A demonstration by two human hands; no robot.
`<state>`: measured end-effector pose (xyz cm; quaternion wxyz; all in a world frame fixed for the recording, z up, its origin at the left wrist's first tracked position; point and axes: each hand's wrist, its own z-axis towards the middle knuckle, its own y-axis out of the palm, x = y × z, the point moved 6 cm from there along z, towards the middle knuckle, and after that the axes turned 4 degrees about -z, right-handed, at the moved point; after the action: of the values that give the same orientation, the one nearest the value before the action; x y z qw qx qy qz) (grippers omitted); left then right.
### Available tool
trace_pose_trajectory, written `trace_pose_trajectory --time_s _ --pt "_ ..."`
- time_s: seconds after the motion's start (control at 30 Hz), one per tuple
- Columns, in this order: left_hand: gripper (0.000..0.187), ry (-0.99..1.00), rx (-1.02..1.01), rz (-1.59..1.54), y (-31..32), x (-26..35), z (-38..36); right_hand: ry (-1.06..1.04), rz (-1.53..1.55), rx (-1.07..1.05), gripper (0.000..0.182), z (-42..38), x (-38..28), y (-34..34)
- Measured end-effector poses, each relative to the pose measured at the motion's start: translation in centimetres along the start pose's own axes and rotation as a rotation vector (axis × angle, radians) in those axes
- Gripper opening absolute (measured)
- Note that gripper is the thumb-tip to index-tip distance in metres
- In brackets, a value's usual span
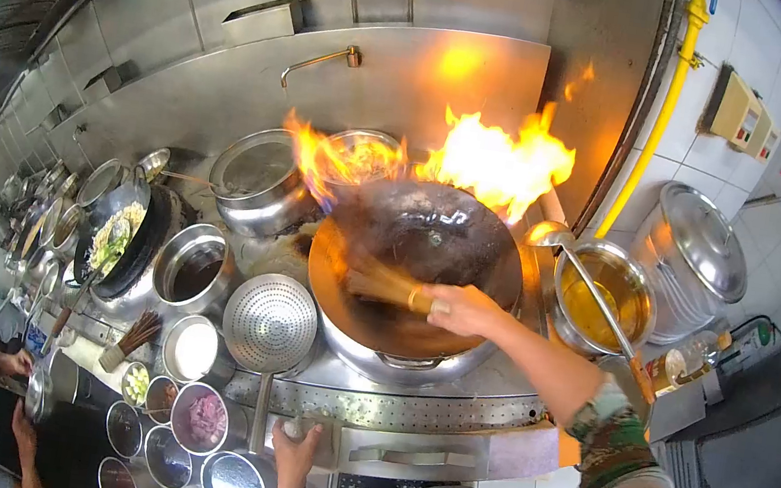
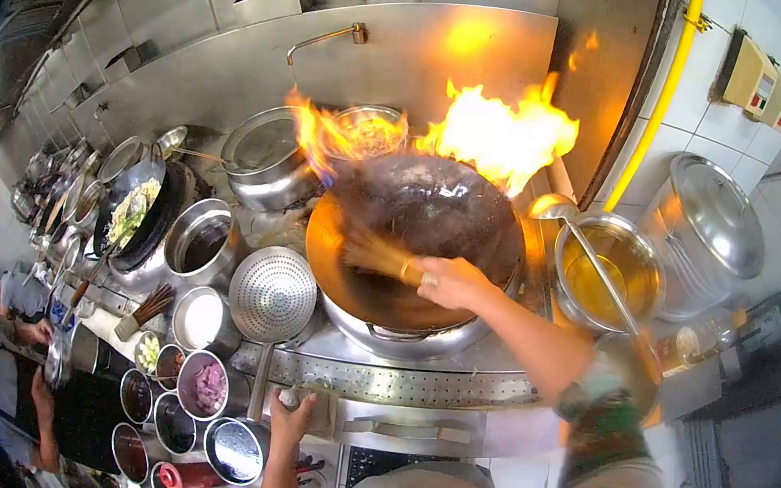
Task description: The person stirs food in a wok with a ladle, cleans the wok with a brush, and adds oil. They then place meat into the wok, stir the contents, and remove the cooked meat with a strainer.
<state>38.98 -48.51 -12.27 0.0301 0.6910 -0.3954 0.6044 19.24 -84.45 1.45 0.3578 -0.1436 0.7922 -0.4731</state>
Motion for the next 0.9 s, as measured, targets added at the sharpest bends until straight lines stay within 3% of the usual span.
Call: trace_pose_trajectory --time_s 0.03,0.07,0.1,0.13,0.17,0.23,0.3,0.37,0.43,0.5,0.53,0.57,0.6,0.63,0.7,0.77,0.83,0.87,0.9 --pt "0.091 -0.016 0.005 -0.063 -0.1 -0.6 0.2 0.083 0.233 -0.204 0.053 -2.4 -1.6 -1.1" --pt "0.091 -0.021 0.004 -0.064 -0.1 -1.0 0.3 0.105 0.222 -0.242 0.060 -2.6 0.2 -1.8" --pt "0.090 -0.041 -0.001 -0.087 -0.2 -1.5 0.2 0.018 -0.030 -0.119 0.051 -1.6 2.3 -3.3" --pt "0.089 -0.053 -0.005 -0.112 -0.3 -1.6 0.3 -0.164 -0.385 0.182 0.043 0.9 6.4 -3.3" --pt "0.089 -0.051 -0.004 -0.113 -0.5 -1.2 0.0 0.296 -0.495 0.297 0.035 0.5 7.5 -5.7" --pt "0.087 -0.079 -0.005 -0.193 -0.7 -0.1 -0.5 0.265 -0.408 0.677 0.033 0.3 5.9 -7.4" --pt "0.087 -0.079 0.007 -0.143 -0.7 0.1 -0.5 0.335 -0.310 0.592 0.037 2.3 3.8 -5.4" --pt "0.086 -0.071 0.010 -0.080 -0.7 0.2 -0.3 0.195 -0.248 0.221 0.045 5.1 1.9 -0.4" --pt "0.084 -0.079 -0.008 -0.103 -0.6 -0.7 0.1 -0.351 0.087 0.472 0.053 4.6 -1.2 2.4" --pt "0.081 -0.090 -0.016 -0.084 -0.7 -1.5 0.2 -0.070 0.546 -0.270 0.065 1.2 -0.9 1.6" --pt "0.078 -0.098 -0.025 -0.072 -0.8 -2.1 0.3 -0.073 0.542 -0.343 0.064 0.3 1.0 0.3" --pt "0.078 -0.095 -0.024 -0.072 -0.8 -3.0 0.8 0.019 0.312 -0.345 0.058 -0.4 3.1 -2.0" --pt "0.075 -0.040 -0.062 -0.002 -0.5 -3.8 1.2 0.046 0.078 -0.126 0.047 -0.5 4.6 -4.3" --pt "0.071 0.016 -0.105 0.070 -0.3 -0.9 0.7 0.081 -0.262 0.190 0.040 0.4 5.8 -6.0" --pt "0.067 -0.021 -0.109 0.052 -0.2 1.4 -0.3 0.274 -0.343 0.619 0.036 0.2 5.4 -7.1" --pt "0.066 0.033 -0.079 -0.007 0.5 0.0 -0.4 0.285 -0.209 0.622 0.043 2.7 4.4 -5.6" --pt "0.067 -0.008 -0.132 -0.054 0.7 -0.9 0.3 0.315 -0.079 0.358 0.044 6.3 3.3 -1.2" --pt "0.070 -0.060 -0.161 -0.093 0.4 -0.9 0.2 0.136 -0.027 0.308 0.047 5.1 -0.2 -0.8" --pt "0.073 -0.116 -0.188 -0.135 0.5 -1.1 0.3 -0.145 0.172 0.439 0.056 8.0 0.9 3.2"
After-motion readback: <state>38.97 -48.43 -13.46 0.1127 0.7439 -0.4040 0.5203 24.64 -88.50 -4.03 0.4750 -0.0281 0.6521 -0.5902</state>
